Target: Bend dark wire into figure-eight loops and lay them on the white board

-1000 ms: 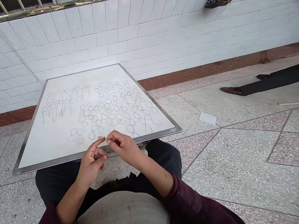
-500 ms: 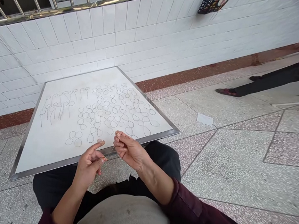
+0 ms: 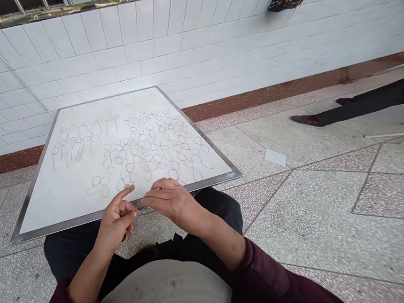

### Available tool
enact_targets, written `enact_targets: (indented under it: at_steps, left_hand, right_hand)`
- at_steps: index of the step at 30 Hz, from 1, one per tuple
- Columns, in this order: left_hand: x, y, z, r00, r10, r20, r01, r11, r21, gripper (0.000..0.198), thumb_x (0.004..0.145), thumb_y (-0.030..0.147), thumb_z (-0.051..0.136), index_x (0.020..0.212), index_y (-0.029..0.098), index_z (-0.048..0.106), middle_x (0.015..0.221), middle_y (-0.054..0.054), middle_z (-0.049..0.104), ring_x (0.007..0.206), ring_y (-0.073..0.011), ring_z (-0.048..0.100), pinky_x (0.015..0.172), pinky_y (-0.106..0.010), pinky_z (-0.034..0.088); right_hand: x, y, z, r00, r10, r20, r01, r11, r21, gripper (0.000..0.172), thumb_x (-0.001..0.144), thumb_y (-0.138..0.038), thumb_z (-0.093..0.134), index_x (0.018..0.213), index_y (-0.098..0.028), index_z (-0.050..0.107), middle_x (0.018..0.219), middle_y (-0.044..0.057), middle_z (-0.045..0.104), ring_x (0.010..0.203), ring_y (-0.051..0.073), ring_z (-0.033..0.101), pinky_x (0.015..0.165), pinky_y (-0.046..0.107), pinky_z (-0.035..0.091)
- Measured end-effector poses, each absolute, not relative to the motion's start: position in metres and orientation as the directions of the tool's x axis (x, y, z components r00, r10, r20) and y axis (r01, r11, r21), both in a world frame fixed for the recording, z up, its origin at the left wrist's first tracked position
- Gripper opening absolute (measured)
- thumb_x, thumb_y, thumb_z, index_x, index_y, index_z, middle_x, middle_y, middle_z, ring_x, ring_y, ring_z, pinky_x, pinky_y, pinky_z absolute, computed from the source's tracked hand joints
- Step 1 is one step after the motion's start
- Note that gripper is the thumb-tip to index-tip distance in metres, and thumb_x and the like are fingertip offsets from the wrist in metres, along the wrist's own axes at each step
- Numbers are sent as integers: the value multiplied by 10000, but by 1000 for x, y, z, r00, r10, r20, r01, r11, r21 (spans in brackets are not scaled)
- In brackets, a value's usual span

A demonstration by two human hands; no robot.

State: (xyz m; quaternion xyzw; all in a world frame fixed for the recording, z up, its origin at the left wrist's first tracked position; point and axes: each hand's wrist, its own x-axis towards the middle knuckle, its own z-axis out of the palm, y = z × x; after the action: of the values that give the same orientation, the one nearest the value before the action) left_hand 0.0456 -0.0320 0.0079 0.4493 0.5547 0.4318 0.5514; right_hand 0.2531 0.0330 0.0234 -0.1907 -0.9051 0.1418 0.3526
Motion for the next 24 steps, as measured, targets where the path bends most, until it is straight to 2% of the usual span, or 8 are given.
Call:
enact_targets:
  at_steps: [4,10,12,18,24]
  left_hand:
    - [45,-34,8,28,970,-243,55,241,969,687,810,348,679,1434,230,418,793,9,636,424,-56,469,420,-203,402]
    - [45,-33,2,70,963,-262,62,258,964,642,792,329,684,1392,214,487,772,6,631,422,-52,439,413,-203,404]
    - [46,-33,-1,65,962,-264,53,261,964,619,776,312,693,1362,207,525,765,6,630,422,-49,429,408,-201,399]
    - [48,-32,-4,60,959,-276,60,273,960,634,761,294,699,1363,200,525,756,9,631,420,-51,434,406,-205,408]
    - [50,-32,1,60,951,-302,87,297,951,632,760,289,697,1361,204,522,759,14,625,420,-55,471,404,-203,395]
  right_hand:
    - [254,40,23,-801,368,471,316,930,-190,250,982,-93,432,997,-207,654,845,34,683,994,196,530,801,343,383]
    - [267,46,23,-871,240,429,258,966,-16,232,969,-82,432,929,-197,630,741,13,604,818,167,489,758,322,357]
    - [269,44,20,-869,238,434,264,965,-1,232,976,-95,424,932,-200,626,728,9,593,769,166,466,737,323,343]
    - [268,38,5,-838,319,444,318,945,-79,249,966,-84,421,916,-205,633,740,23,605,758,172,455,703,322,317]
    - [256,34,-1,-873,253,416,242,967,-80,238,979,-115,413,943,-190,637,706,16,577,718,166,445,667,303,350]
